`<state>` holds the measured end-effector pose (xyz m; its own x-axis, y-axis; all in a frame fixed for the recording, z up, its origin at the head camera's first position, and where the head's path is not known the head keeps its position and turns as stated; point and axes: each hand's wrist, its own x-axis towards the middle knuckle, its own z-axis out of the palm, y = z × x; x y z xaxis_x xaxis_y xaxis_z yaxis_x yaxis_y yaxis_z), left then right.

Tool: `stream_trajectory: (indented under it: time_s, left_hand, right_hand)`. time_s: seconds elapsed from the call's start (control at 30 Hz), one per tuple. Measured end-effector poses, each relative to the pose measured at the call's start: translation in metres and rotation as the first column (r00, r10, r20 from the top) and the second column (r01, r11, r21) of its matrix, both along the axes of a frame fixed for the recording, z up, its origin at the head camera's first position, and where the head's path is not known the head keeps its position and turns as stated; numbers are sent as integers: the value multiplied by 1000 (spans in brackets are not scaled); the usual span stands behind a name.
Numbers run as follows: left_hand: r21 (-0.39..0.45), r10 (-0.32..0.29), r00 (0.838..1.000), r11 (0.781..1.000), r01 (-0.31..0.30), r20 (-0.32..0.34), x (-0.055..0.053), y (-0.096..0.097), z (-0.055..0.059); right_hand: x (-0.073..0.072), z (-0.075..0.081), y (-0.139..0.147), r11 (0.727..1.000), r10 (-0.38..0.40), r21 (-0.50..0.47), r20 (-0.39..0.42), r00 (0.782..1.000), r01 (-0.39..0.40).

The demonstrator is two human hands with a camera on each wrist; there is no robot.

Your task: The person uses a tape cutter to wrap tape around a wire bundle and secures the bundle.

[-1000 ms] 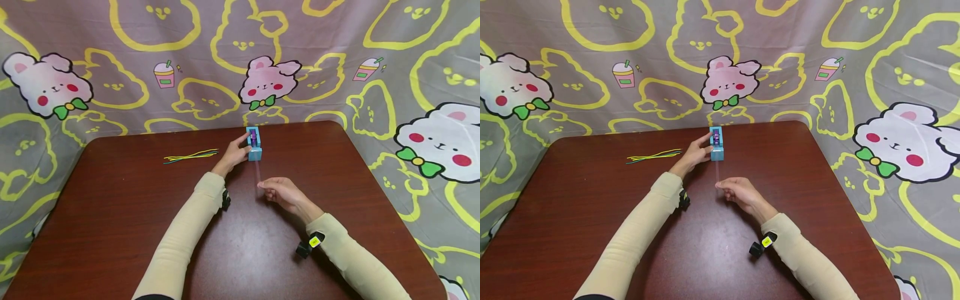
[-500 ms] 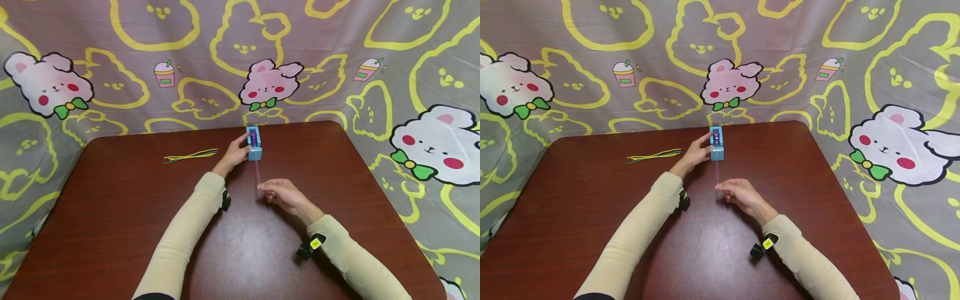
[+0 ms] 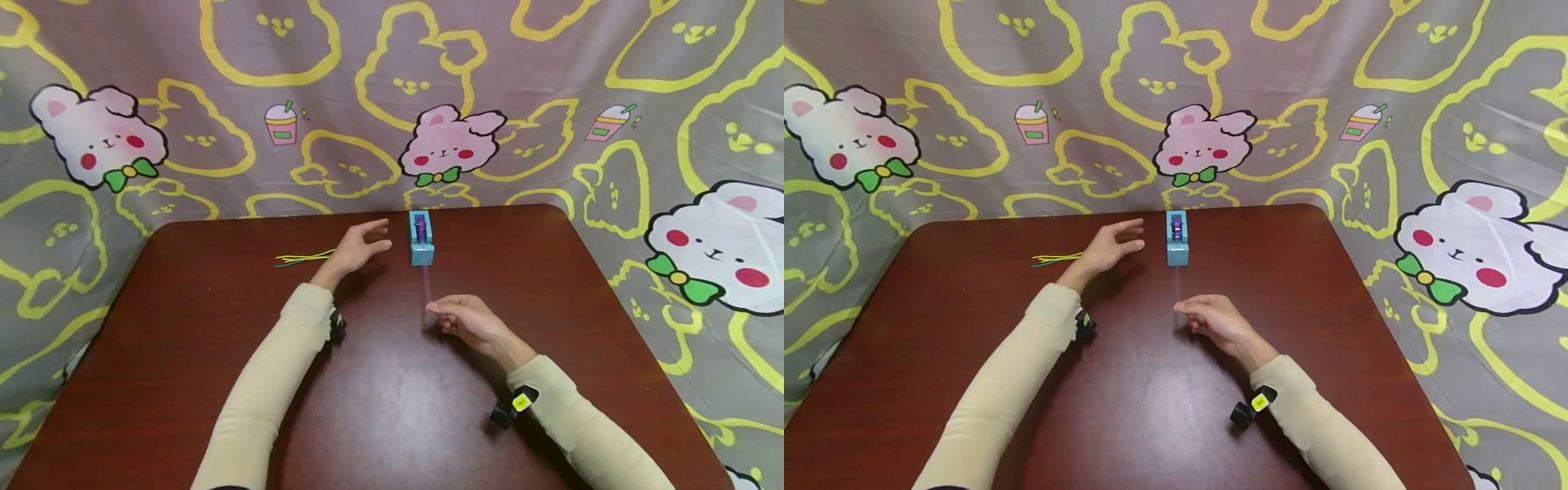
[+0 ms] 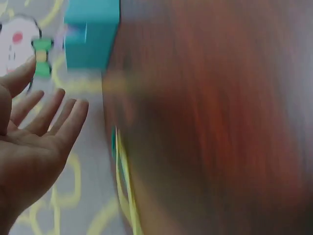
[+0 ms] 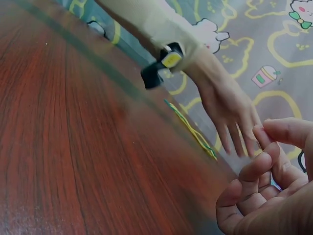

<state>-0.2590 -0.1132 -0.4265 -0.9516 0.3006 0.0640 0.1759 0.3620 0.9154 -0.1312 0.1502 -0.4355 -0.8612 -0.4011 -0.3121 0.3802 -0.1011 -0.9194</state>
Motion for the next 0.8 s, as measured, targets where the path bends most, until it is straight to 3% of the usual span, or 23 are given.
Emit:
stream_trajectory:
  time_s: [0.13, 0.3, 0.53, 0.8]
  left_hand:
    - [-197, -3, 998, 980, -9, -59, 0, -47, 8]
    - [-351, -15, 1000, 936, 6, -22, 2, -99, 8]
    - [-360, 10, 1000, 933, -14, -12, 6, -139, -6]
    - [-360, 29, 999, 932, -37, -28, 4, -148, -18]
  right_hand:
    - [0, -1, 5, 1000, -1, -2, -3, 1000, 1]
    - [1, -1, 7, 1000, 8, 10, -7, 1000, -8]
    - [3, -1, 6, 1000, 7, 12, -3, 1000, -7]
    - [5, -5, 7, 1000, -20, -7, -4, 1000, 20]
